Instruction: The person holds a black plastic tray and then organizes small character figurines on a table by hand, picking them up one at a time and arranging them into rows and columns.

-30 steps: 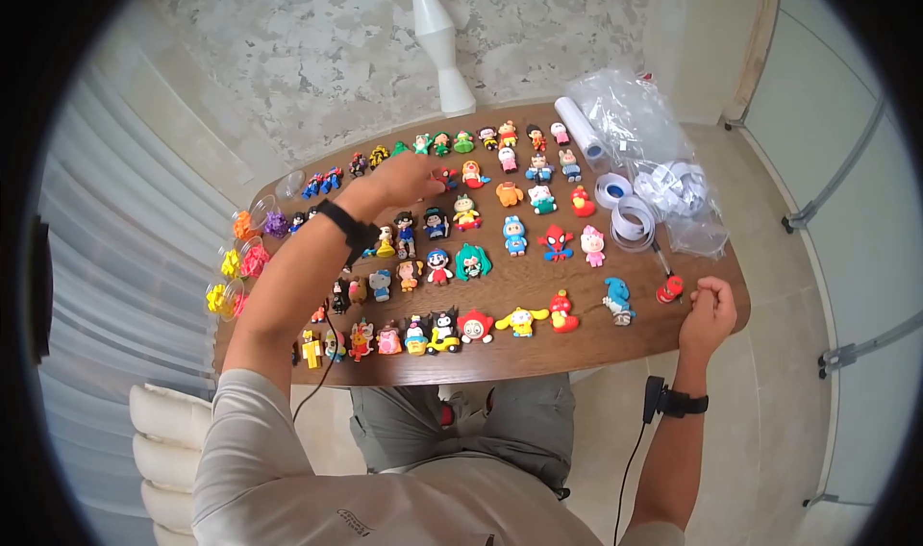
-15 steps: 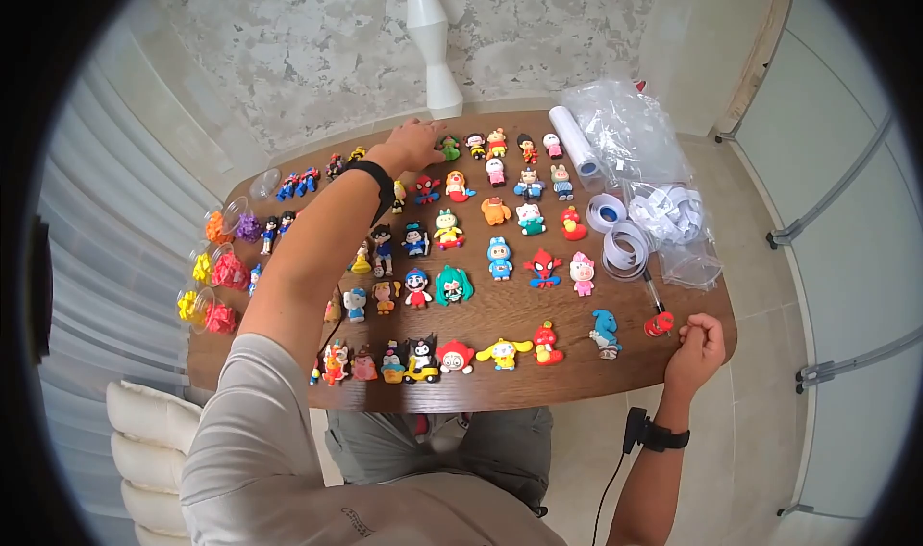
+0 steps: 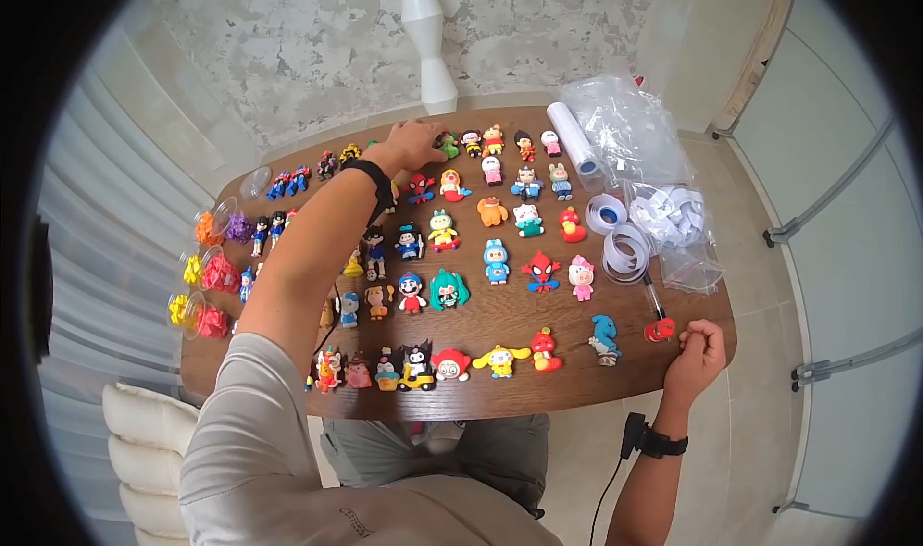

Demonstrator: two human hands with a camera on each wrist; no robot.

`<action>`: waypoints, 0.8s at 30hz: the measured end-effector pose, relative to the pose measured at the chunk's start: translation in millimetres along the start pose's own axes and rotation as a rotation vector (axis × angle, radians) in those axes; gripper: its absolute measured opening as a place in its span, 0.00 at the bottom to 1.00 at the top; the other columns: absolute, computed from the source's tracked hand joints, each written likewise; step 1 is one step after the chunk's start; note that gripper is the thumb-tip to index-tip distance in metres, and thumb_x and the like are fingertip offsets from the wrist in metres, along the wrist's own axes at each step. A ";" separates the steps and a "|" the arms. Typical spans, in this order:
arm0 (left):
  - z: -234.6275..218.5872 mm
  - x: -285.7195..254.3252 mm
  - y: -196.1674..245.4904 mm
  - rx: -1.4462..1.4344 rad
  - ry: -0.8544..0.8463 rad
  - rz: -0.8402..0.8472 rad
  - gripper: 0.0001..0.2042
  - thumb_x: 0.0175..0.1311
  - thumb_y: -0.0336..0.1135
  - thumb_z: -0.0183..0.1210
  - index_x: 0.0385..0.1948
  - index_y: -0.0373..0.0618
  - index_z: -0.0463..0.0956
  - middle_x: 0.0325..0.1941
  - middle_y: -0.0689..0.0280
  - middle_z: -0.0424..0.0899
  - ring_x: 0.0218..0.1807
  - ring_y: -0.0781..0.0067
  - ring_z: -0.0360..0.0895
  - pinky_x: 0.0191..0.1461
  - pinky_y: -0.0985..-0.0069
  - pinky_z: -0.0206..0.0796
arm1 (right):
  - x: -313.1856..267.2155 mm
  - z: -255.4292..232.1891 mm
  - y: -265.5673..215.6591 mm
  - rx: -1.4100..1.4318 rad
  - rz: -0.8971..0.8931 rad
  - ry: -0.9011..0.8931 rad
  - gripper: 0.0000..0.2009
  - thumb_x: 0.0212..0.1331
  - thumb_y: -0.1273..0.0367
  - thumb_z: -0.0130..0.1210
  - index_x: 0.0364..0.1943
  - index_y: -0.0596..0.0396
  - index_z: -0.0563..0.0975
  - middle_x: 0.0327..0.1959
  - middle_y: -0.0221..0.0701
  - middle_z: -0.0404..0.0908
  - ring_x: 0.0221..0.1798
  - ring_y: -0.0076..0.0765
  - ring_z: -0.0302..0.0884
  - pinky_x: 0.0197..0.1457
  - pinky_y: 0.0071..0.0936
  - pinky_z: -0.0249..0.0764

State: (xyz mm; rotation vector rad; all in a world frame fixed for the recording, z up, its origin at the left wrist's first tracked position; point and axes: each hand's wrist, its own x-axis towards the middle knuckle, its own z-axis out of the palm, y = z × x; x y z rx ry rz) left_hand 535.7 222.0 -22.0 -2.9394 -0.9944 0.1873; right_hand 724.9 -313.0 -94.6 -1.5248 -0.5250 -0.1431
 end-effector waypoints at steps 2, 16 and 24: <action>1.8 0.9 0.8 -0.005 0.011 0.005 0.31 0.62 0.55 0.62 0.66 0.54 0.68 0.61 0.58 0.80 0.67 0.51 0.71 0.71 0.47 0.58 | -0.3 1.9 -0.8 -0.011 -0.007 0.009 0.07 0.64 0.79 0.47 0.33 0.57 0.77 0.30 0.25 0.76 0.30 0.17 0.70 0.33 0.15 0.65; -8.9 0.2 -49.3 -0.265 0.060 -0.114 0.36 0.60 0.52 0.62 0.70 0.49 0.65 0.65 0.51 0.77 0.68 0.49 0.72 0.70 0.59 0.64 | 0.8 -1.3 2.7 0.008 -0.007 -0.013 0.07 0.63 0.78 0.48 0.33 0.57 0.78 0.30 0.25 0.77 0.30 0.17 0.72 0.33 0.15 0.65; 12.7 -13.0 -52.6 -0.085 0.213 -0.003 0.33 0.59 0.48 0.61 0.67 0.46 0.68 0.61 0.49 0.80 0.65 0.47 0.74 0.69 0.60 0.65 | 0.7 0.3 -1.7 -0.025 -0.026 -0.021 0.07 0.64 0.79 0.47 0.34 0.58 0.78 0.29 0.25 0.77 0.30 0.17 0.72 0.33 0.15 0.65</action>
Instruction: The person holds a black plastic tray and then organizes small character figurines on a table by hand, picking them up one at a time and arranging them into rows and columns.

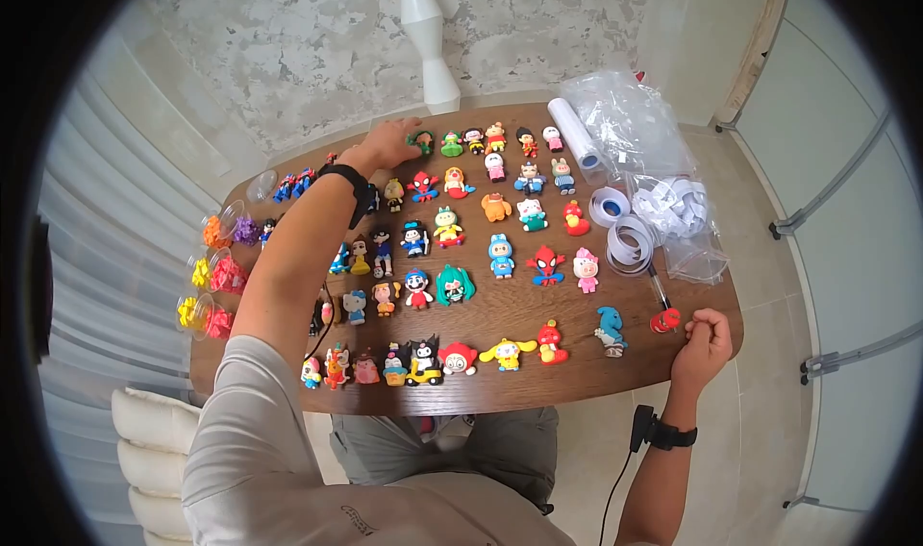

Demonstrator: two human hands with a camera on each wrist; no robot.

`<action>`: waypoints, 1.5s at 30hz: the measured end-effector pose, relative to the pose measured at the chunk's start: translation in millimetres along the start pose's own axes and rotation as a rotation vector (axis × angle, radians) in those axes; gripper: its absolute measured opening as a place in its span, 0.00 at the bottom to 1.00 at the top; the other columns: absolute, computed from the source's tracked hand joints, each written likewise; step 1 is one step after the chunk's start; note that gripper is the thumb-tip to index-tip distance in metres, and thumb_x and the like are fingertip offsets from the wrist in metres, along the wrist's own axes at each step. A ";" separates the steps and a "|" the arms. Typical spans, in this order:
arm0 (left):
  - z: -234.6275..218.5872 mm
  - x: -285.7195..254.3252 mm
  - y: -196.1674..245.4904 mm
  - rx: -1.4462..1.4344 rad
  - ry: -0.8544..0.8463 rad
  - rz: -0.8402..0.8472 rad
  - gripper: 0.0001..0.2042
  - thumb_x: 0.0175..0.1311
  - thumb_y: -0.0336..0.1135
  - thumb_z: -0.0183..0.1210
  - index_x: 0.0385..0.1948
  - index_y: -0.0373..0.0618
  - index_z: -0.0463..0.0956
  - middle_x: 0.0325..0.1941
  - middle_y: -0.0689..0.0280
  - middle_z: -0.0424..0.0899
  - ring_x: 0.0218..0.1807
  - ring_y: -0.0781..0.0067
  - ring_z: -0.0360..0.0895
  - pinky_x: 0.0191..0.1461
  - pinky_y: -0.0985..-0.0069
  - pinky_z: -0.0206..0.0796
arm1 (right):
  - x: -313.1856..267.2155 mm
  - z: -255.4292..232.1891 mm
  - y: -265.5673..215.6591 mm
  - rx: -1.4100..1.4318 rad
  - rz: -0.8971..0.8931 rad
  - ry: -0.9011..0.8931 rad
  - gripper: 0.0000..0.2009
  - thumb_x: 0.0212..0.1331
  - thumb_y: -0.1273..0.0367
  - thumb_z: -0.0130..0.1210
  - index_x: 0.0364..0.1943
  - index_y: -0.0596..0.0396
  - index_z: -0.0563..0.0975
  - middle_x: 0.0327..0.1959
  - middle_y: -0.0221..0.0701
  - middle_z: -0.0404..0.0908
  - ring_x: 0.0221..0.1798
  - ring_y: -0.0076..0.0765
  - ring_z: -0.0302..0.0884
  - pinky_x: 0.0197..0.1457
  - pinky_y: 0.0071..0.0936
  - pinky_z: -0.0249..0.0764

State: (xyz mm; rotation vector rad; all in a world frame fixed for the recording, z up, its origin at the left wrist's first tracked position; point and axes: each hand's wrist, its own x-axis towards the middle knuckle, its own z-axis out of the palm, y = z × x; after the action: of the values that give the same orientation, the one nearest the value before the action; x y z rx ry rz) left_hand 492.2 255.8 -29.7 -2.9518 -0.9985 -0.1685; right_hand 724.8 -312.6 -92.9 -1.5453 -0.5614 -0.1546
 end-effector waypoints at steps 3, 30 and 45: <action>-9.6 5.1 19.5 -0.086 0.022 0.099 0.29 0.60 0.47 0.61 0.63 0.44 0.73 0.59 0.49 0.81 0.63 0.47 0.74 0.67 0.58 0.66 | -0.3 1.6 -3.8 0.006 -0.018 -0.002 0.07 0.64 0.79 0.47 0.34 0.58 0.78 0.29 0.25 0.77 0.31 0.17 0.72 0.33 0.15 0.65; -18.4 -33.6 91.5 -0.202 -0.173 0.220 0.19 0.62 0.46 0.65 0.47 0.43 0.78 0.46 0.53 0.85 0.50 0.50 0.80 0.55 0.60 0.69 | 0.1 -1.9 7.9 0.015 0.012 -0.002 0.08 0.64 0.79 0.46 0.34 0.58 0.79 0.29 0.25 0.77 0.31 0.17 0.71 0.33 0.16 0.64; -10.5 -25.8 94.8 -0.195 -0.209 0.186 0.22 0.63 0.45 0.64 0.52 0.41 0.77 0.48 0.52 0.84 0.52 0.51 0.80 0.55 0.61 0.70 | -0.5 0.8 1.9 0.003 -0.018 0.011 0.08 0.64 0.79 0.47 0.34 0.58 0.79 0.30 0.24 0.77 0.30 0.16 0.72 0.33 0.16 0.65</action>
State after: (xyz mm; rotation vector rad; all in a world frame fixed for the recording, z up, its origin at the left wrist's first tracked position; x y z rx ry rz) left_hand 528.3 164.3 -20.6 -3.2749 -0.7564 0.0504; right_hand 725.0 -311.9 -94.9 -1.5362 -0.5663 -0.1758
